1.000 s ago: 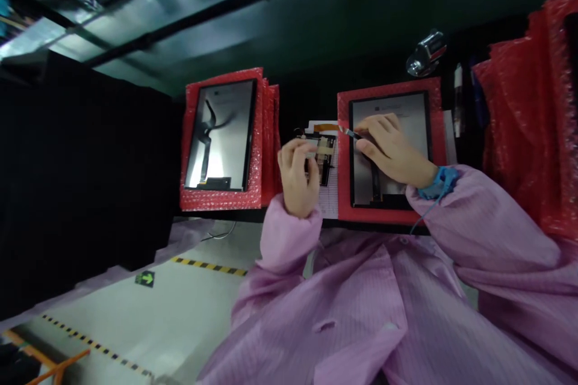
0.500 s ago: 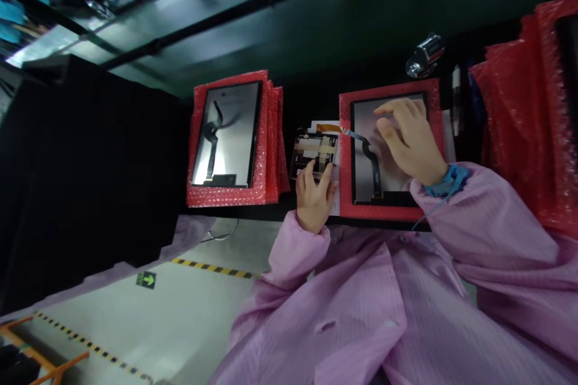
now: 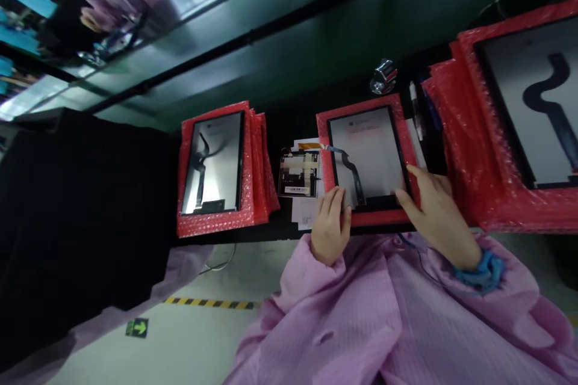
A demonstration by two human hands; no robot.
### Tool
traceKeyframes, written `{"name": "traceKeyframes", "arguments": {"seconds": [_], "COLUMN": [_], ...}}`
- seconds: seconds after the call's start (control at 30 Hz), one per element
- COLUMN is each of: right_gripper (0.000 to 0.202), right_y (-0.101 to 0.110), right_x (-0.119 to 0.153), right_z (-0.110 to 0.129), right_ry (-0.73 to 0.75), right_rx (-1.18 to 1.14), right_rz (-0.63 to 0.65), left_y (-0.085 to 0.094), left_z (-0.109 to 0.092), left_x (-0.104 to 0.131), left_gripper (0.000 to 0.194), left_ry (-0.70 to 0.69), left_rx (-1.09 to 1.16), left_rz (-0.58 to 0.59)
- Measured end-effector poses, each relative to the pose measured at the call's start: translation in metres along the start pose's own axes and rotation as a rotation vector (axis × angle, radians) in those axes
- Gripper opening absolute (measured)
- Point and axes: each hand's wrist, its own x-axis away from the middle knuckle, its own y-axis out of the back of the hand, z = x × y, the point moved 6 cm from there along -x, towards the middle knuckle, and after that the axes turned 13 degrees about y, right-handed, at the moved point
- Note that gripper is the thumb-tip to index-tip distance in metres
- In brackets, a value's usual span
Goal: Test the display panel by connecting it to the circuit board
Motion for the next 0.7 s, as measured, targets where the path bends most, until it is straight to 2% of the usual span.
{"name": "traceKeyframes", "arguments": {"seconds": [0.1,0.2,0.3,0.37,0.47,0.53,0.63,0.7], "right_gripper": [0.057,0.058,0.053,0.048,0.043,0.041,0.041,0.041], "right_y": [-0.009,-0.013,-0.002,0.014,0.042,0.05,0.035,0.011], "right_x": [0.0,-0.005,-0.008,-0.012,-0.022,-0.031,-0.041,-0.046], "right_z": [0.005,-0.002,-0.01,0.0,0.041,0.076,0.116,0.12], "right_ry": [-0.019,-0.117,-0.242,-0.231,-0.049,0.142,0.413,0.39], "right_rx": [0.008,-0.056,-0.205,-0.29,-0.359,-0.417,-0.649,-0.802], "right_rz": [-0.041,-0.046,-0.054,-0.093,-0.19,-0.211,-0.142,-0.104], "left_y": [-0.007,-0.009,-0.004,0.001,0.014,0.029,0.05,0.055], "left_z": [-0.005,-0.003,0.002,0.008,0.015,0.014,0.003,-0.003], "left_x": [0.003,0.004,0.002,-0.005,-0.025,-0.043,-0.066,-0.075], "left_gripper": [0.04,0.039,0.04,0.043,0.047,0.048,0.048,0.051], "left_ry": [-0.014,-0.001,0.035,0.087,0.226,0.322,0.379,0.432], "left_rx": [-0.047,-0.037,0.02,0.087,0.262,0.472,0.92,1.167], "left_rz": [-0.034,-0.026,0.03,0.11,0.222,0.172,0.029,0.038]}}
